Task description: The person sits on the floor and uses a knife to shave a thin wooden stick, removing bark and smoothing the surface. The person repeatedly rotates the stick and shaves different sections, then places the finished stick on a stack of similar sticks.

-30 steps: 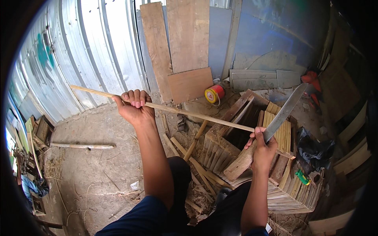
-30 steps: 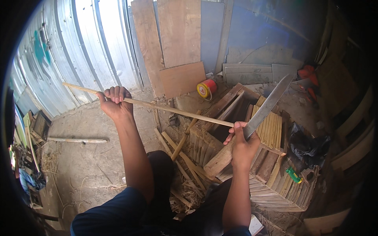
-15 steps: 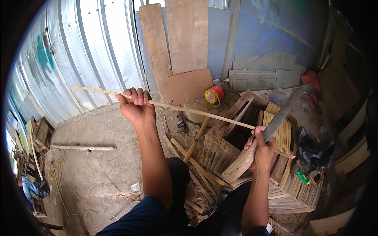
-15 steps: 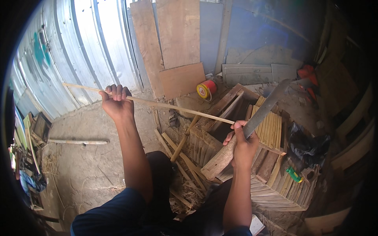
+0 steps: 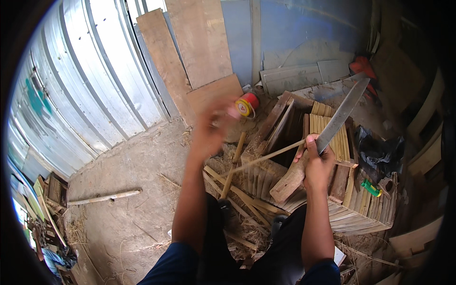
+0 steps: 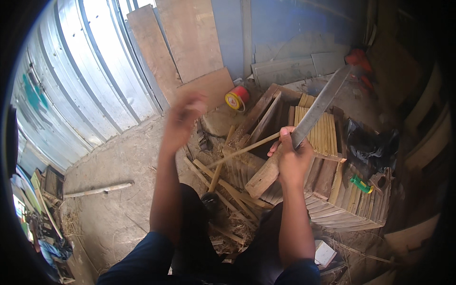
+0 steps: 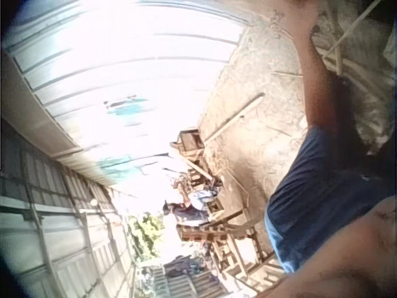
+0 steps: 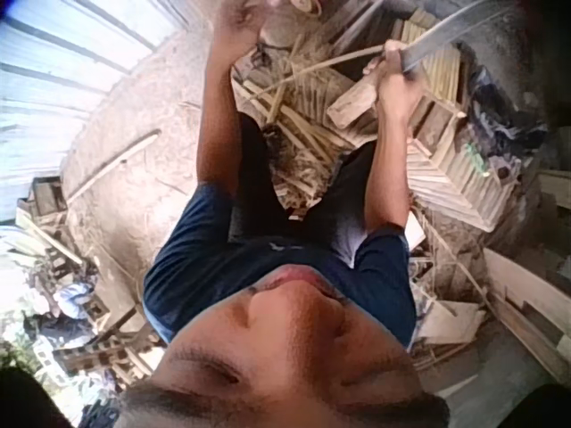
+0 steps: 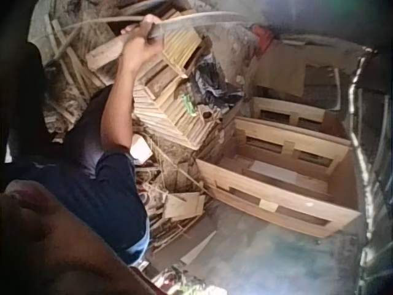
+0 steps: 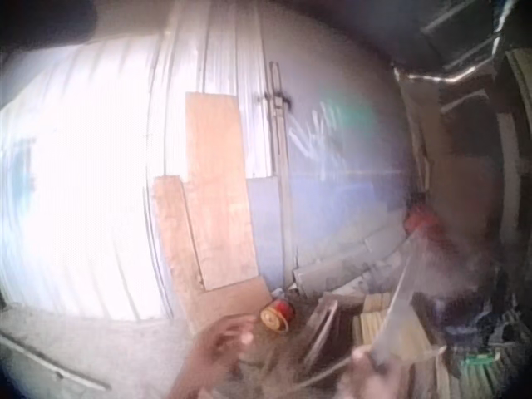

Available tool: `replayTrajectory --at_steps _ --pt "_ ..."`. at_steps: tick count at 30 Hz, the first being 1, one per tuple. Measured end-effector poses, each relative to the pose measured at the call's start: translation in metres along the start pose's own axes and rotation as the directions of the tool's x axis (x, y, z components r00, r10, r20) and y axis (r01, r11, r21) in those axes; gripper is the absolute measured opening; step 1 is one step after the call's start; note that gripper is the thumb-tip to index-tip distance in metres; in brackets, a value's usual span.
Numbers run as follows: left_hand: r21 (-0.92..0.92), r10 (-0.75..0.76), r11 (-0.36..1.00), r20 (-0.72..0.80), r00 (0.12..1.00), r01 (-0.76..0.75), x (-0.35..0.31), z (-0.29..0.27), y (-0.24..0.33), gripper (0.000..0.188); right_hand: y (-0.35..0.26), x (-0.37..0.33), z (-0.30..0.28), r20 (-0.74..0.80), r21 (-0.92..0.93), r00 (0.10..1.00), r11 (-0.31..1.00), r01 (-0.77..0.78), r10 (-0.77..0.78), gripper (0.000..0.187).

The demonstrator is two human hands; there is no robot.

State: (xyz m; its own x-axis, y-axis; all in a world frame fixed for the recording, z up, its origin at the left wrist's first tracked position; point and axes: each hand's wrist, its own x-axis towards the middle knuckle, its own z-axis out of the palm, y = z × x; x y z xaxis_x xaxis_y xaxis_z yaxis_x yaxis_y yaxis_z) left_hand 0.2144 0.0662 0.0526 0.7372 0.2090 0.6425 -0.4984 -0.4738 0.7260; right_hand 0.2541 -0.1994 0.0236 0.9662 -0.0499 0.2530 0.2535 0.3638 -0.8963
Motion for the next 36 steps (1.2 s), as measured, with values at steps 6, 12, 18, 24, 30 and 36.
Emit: replayTrajectory --at_steps 6,12,18,24,30,36 --pt "0.123 -0.117 0.991 0.691 0.713 0.044 -0.022 0.070 -0.002 0.043 0.007 -0.003 0.010 0.093 -0.046 0.996 0.999 0.019 -0.015 0.012" --pt "0.023 -0.088 0.995 0.581 0.809 0.092 -0.019 0.061 0.002 0.021 0.008 -0.007 0.019 0.133 0.035 0.991 0.999 -0.012 0.007 0.020" --pt "-0.228 -0.192 0.953 0.067 0.979 0.202 -0.008 0.014 0.017 0.013 0.006 -0.006 0.021 0.093 0.017 0.995 0.999 -0.028 0.026 0.029" --pt "-0.490 -0.127 0.871 -0.298 0.946 -0.037 -0.002 -0.025 0.019 0.035 0.002 -0.003 0.011 0.056 0.055 0.994 0.993 -0.102 0.099 0.028" --pt "-0.586 -0.181 0.809 -0.319 0.930 -0.043 -0.019 -0.029 0.011 0.044 -0.004 -0.004 -0.003 0.098 -0.020 0.987 0.992 -0.122 0.124 0.031" --pt "-0.600 -0.176 0.795 -0.362 0.915 -0.084 -0.062 -0.039 0.000 0.041 -0.011 -0.010 -0.013 0.128 -0.089 0.982 0.988 -0.125 0.136 0.034"
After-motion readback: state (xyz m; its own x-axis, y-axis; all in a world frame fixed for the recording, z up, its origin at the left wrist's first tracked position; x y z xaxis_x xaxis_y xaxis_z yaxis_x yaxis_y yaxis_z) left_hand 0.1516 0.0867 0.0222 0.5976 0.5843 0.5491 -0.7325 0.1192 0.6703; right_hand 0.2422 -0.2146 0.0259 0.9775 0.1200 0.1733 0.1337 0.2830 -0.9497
